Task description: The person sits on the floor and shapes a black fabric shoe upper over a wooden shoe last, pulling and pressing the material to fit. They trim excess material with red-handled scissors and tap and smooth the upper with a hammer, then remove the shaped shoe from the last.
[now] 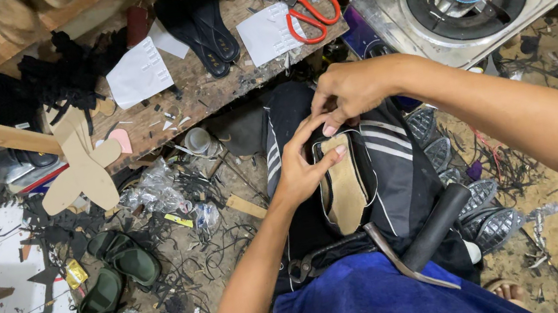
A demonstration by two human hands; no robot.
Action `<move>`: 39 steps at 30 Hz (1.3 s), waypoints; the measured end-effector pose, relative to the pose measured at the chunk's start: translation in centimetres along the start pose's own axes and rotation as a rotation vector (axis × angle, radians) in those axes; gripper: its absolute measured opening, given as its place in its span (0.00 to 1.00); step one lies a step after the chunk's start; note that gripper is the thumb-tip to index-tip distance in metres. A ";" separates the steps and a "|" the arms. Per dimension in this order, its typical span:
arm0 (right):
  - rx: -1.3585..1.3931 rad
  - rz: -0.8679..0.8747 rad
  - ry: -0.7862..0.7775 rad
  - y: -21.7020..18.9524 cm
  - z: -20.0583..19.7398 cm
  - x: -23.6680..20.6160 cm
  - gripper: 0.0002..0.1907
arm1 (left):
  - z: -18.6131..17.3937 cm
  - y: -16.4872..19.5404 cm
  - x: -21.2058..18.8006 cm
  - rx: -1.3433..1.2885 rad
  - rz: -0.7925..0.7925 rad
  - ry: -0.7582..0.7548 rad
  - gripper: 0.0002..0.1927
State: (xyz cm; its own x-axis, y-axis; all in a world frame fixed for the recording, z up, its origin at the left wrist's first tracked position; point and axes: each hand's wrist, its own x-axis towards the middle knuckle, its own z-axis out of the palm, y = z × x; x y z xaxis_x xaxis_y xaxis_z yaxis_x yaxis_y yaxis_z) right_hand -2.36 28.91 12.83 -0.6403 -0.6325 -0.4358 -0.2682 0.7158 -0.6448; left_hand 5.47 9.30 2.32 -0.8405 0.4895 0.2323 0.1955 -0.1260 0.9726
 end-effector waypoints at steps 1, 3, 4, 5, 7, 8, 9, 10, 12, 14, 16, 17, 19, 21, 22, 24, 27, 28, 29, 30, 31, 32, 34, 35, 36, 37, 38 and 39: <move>-0.073 -0.100 0.023 0.1 0.2 0.0 0.20 | 0.0 -0.1 -0.2 -0.012 -0.014 0.001 0.28; -0.148 -0.256 0.055 0.6 0.7 -0.2 0.18 | 0.0 -0.4 -0.5 -0.032 -0.038 0.001 0.28; -0.150 -0.308 0.062 0.8 1.1 -0.4 0.17 | 0.1 -0.6 -0.6 -0.021 -0.022 -0.001 0.28; -0.151 -0.361 0.071 1.1 1.5 -0.5 0.16 | 0.1 -0.8 -0.7 -0.008 -0.005 -0.003 0.27; -0.191 -0.385 0.136 1.4 2.5 -0.8 0.19 | 0.3 -1.1 -0.8 0.006 0.013 0.003 0.27; -0.218 -0.400 0.173 1.4 2.8 -0.8 0.20 | 0.3 -1.1 -0.7 0.014 0.022 0.008 0.27; -0.207 -0.352 0.167 1.4 3.0 -0.9 0.19 | 0.4 -1.0 -0.6 0.019 0.031 0.010 0.27; -0.196 -0.304 0.162 1.2 3.1 -1.0 0.19 | 0.4 -0.7 -0.5 0.035 0.024 0.023 0.27; -0.082 -0.287 0.206 0.4 3.0 -1.7 0.19 | 0.2 0.5 -0.1 0.066 0.015 0.046 0.27; 0.112 -0.360 0.311 -0.8 2.7 -3.0 0.22 | -0.2 2.3 0.2 0.112 0.065 0.037 0.28; 0.076 -0.391 0.453 -2.1 2.7 -5.7 0.33 | -0.7 4.4 1.0 0.177 0.156 0.043 0.30; 0.045 -0.356 0.532 -2.9 3.1 -6.9 0.38 | -1.1 5.5 1.1 0.219 0.203 0.056 0.31; -0.009 -0.273 0.699 -4.1 3.9 -9.2 0.49 | -1.7 7.4 1.9 0.276 0.323 0.062 0.36; -0.013 -0.298 0.860 -5.1 4.9 -9.8 0.44 | -1.9 8.8 3.0 0.299 0.478 0.043 0.42; -0.012 -0.310 0.941 -5.4 5.5 -9.8 0.41 | -2.0 9.2 3.5 0.332 0.534 0.031 0.45; 0.018 -0.364 1.022 -5.6 6.5 -9.4 0.42 | -2.2 9.7 4.0 0.393 0.653 0.008 0.50; 0.087 -0.356 1.085 -5.2 8.4 -8.5 0.40 | -2.0 9.3 3.2 0.444 0.585 -0.057 0.55; 0.123 -0.332 1.090 -5.0 9.2 -8.3 0.40 | -1.9 9.0 2.5 0.446 0.584 -0.061 0.56; 0.147 -0.349 1.094 -4.8 10.1 -8.2 0.38 | -1.8 8.6 1.7 0.445 0.580 -0.067 0.58; 0.165 -0.365 1.099 -4.4 10.9 -8.2 0.37 | -1.6 8.1 1.0 0.441 0.581 -0.071 0.59; 0.183 -0.383 1.102 -4.2 11.7 -8.2 0.35 | -1.4 7.8 0.3 0.416 0.547 -0.082 0.61; 0.177 -0.390 1.110 -3.9 12.4 -8.2 0.34 | -1.3 7.5 -0.3 0.393 0.517 -0.093 0.62; 0.156 -0.419 1.132 -3.7 13.4 -8.2 0.33 | -1.3 7.3 -1.0 0.364 0.508 -0.106 0.64; 0.154 -0.426 1.134 -3.7 13.7 -8.2 0.32 | -1.2 7.4 -1.3 0.356 0.519 -0.113 0.64; 0.151 -0.429 1.136 -3.8 13.9 -8.2 0.31 | -1.2 7.6 -1.5 0.343 0.529 -0.122 0.64; 0.148 -0.430 1.139 -4.0 14.0 -8.3 0.30 | -1.2 7.9 -1.6 0.370 0.554 -0.138 0.63; 0.143 -0.431 1.130 -4.2 13.9 -8.3 0.30 | -1.4 8.3 -1.6 0.398 0.580 -0.153 0.63; 0.135 -0.432 1.126 -4.4 13.7 -8.3 0.31 | -1.6 8.7 -1.6 0.427 0.611 -0.172 0.62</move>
State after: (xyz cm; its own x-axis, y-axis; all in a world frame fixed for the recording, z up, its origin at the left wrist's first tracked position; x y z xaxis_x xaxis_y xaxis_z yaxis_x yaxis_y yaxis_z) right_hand 13.99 26.94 10.68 -0.8017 -0.1525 0.5779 -0.5803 0.4304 -0.6914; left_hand 7.70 6.04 10.44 -0.4369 0.5717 0.6945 0.8079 -0.0902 0.5824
